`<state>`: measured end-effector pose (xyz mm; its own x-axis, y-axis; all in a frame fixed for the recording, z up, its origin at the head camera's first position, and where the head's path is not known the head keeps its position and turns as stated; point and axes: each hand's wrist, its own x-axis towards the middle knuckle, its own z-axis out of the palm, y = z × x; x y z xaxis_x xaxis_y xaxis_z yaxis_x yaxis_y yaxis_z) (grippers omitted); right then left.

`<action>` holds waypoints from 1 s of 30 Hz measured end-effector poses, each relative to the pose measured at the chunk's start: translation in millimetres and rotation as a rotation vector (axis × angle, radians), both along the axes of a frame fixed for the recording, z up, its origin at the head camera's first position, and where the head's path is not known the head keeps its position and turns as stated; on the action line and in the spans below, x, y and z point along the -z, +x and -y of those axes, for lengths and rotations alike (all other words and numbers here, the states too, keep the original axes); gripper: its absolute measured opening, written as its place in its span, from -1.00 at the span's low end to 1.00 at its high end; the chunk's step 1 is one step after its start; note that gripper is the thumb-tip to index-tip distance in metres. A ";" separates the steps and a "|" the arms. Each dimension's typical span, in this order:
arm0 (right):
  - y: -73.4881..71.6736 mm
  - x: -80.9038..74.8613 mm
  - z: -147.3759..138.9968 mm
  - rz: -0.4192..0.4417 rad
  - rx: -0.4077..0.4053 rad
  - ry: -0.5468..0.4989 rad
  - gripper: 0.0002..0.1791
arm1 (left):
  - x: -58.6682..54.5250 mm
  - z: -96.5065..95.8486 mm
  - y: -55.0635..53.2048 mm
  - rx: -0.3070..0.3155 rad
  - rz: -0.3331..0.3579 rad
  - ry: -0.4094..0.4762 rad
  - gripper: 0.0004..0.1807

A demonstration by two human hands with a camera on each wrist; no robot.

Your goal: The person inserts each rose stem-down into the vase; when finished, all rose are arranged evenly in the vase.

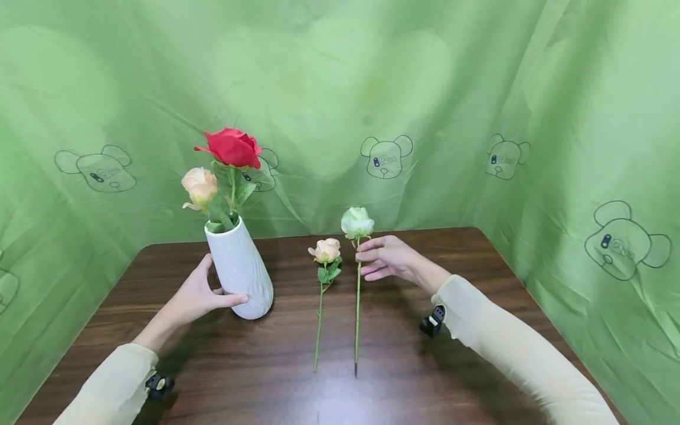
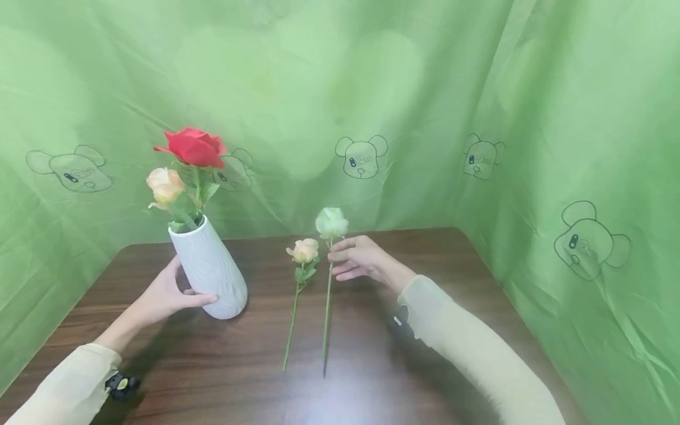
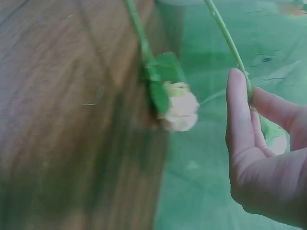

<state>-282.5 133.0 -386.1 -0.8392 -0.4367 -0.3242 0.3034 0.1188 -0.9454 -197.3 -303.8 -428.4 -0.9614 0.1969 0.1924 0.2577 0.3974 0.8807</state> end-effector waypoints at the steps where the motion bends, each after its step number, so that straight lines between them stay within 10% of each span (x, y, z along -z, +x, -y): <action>1: 0.6 -6.2 -1.4 -0.009 -0.012 -0.007 -0.55 | 0.3 0.5 0.6 -0.002 -0.001 -0.003 0.05; 12: 18.0 -58.4 -19.8 -0.077 -0.040 -0.121 -0.69 | 1.2 0.3 -2.8 0.007 -0.002 0.008 0.07; 30: 46.6 -80.7 -25.4 -0.097 -0.031 -0.483 -0.90 | -0.8 1.8 -1.9 0.003 -0.008 0.003 0.08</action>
